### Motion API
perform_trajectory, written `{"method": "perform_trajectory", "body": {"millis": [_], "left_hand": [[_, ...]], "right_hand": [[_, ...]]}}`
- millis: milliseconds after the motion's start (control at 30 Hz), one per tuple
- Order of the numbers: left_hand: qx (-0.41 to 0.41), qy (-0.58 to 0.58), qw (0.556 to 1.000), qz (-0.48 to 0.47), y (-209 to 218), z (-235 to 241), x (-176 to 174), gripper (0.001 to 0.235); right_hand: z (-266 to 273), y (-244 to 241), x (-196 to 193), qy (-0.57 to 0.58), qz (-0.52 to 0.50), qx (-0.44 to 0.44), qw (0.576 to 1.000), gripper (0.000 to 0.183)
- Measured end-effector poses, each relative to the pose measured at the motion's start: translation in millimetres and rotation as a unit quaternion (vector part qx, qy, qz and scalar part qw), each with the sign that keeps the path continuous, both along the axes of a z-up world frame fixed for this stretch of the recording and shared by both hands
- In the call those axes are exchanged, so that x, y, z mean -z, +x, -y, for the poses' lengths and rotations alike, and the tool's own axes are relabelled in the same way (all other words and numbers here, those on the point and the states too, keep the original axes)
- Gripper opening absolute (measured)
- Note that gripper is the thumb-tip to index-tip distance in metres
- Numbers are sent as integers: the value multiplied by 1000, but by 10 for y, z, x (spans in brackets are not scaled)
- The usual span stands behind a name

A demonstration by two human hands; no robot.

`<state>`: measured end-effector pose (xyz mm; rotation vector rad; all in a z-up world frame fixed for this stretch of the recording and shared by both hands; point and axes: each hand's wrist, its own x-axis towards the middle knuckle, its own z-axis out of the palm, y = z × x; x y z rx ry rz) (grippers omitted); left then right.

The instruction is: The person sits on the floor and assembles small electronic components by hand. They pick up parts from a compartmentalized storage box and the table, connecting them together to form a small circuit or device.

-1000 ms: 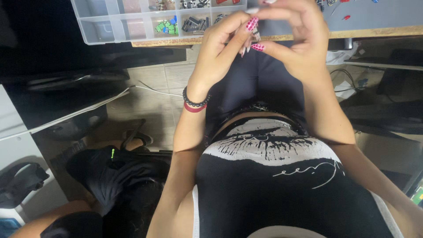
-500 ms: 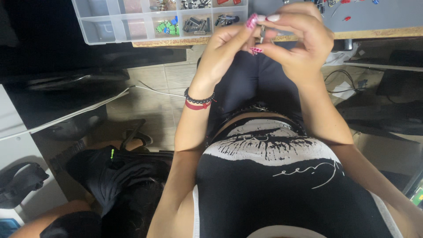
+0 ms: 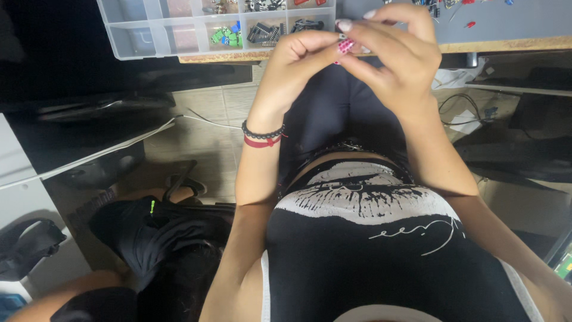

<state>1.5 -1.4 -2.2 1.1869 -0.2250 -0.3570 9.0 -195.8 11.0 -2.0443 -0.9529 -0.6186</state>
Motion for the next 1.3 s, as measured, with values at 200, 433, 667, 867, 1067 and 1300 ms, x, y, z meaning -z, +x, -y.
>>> {"method": "perform_trajectory", "body": {"millis": [200, 433, 667, 867, 1067, 1300], "left_hand": [[63, -21, 998, -15, 31, -63, -32, 24], [80, -19, 996, -20, 5, -33, -66, 23], [-111, 74, 991, -9, -35, 95, 95, 10], [-100, 85, 991, 4, -68, 22, 39, 17], [-43, 50, 998, 12, -80, -110, 89, 18], [-211, 289, 926, 118, -118, -20, -119, 17]], "right_hand": [[21, 58, -125, 9, -56, -55, 997, 27], [41, 102, -182, 0, -6, -76, 997, 25], [34, 109, -176, -43, -1, -58, 997, 31], [-15, 135, -165, -40, -19, -72, 996, 32], [-96, 151, -145, -9, -94, -101, 990, 26], [-376, 72, -183, -97, -38, 10, 994, 15]]}}
